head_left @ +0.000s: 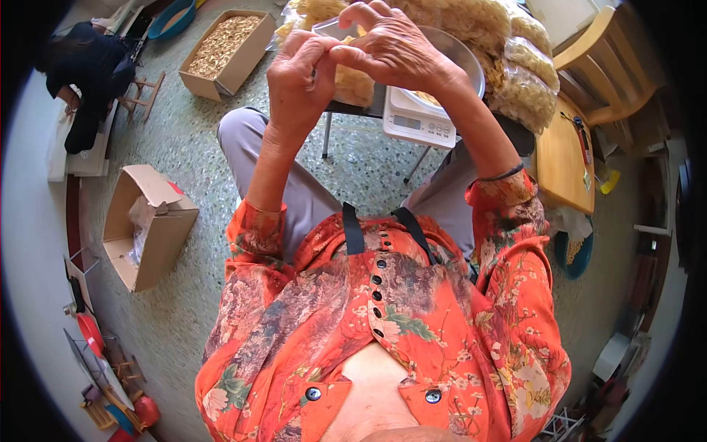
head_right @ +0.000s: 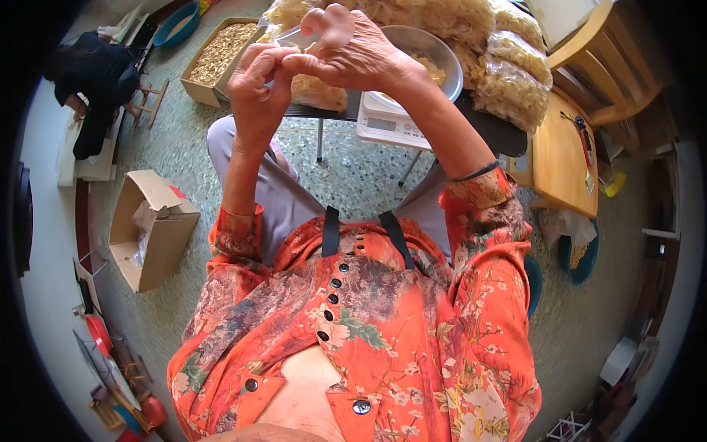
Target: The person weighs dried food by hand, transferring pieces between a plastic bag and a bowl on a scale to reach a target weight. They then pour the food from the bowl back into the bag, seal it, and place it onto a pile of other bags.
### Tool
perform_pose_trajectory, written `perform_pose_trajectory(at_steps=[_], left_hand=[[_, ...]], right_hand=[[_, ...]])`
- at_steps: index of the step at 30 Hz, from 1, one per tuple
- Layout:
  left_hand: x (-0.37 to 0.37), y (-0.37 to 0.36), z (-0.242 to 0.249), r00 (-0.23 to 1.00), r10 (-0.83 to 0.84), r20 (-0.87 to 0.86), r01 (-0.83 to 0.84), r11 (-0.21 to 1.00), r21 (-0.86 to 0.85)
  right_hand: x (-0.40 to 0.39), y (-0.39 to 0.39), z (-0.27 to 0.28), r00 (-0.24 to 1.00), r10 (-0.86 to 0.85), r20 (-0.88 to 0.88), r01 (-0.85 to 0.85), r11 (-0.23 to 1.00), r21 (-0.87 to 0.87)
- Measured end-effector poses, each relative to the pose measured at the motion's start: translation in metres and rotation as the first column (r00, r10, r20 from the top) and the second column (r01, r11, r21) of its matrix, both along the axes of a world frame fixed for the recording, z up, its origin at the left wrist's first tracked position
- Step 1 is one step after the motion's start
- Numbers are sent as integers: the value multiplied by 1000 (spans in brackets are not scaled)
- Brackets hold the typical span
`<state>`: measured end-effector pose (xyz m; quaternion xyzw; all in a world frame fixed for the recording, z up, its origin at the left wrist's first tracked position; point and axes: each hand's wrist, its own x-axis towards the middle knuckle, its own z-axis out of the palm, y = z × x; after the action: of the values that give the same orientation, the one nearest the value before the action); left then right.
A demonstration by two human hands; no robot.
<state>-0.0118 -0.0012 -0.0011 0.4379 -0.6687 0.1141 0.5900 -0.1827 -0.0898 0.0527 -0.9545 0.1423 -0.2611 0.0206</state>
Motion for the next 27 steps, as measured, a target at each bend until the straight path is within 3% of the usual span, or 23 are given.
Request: perform_pose_trajectory(at_steps=[1, 3, 5, 6, 7, 8, 9, 11, 15, 17, 23, 25, 27], left_hand=[[-2, 1, 2, 1000, -8, 0, 8, 1000, 1], [-3, 4, 3, 998, 56, 13, -56, 998, 41], [-1, 2, 0, 1000, 16, -23, -14, 998, 63], [-1, 2, -1, 999, 19, -30, -17, 997, 78], [0, 2, -1, 999, 24, -38, -20, 996, 92], [0, 2, -2, 999, 11, -48, -6, 995, 102], [-1, 2, -2, 999, 9, -49, -3, 994, 107], [-3, 3, -1, 999, 17, -48, -13, 995, 99], [-6, 0, -2, 997, 17, -79, -11, 997, 73], [-8, 0, -1, 997, 38, -61, -33, 997, 73], [-6, 2, 0, 999, 39, -6, -38, 995, 92], [-6, 4, 0, 999, 32, -14, -31, 995, 98], [-6, 4, 0, 999, 34, -34, -30, 992, 126]], right_hand=[[-1, -1, -1, 998, -18, -60, 19, 1000, 6], [-8, -4, 0, 1000, 16, -17, -16, 1000, -15], [-24, -11, 8, 951, 73, 300, -120, 983, 140], [-37, -15, 16, 925, 155, 346, -171, 985, 17], [-46, -16, 16, 912, 63, 406, -120, 986, 116], [-55, -17, 13, 886, -165, 434, 80, 975, 206], [-67, -19, 9, 886, -168, 432, 83, 974, 210], [-90, -25, -1, 883, -397, 251, 176, 775, 608], [-114, -42, -32, 963, -261, 72, 201, 866, 457], [-110, -38, -34, 952, -287, -110, 305, 928, 213], [-88, -38, -55, 893, -372, -255, 429, 875, 225], [-83, -33, -59, 833, -484, -267, 522, 849, 90], [-79, -32, -60, 817, -493, -298, 537, 839, 85]])
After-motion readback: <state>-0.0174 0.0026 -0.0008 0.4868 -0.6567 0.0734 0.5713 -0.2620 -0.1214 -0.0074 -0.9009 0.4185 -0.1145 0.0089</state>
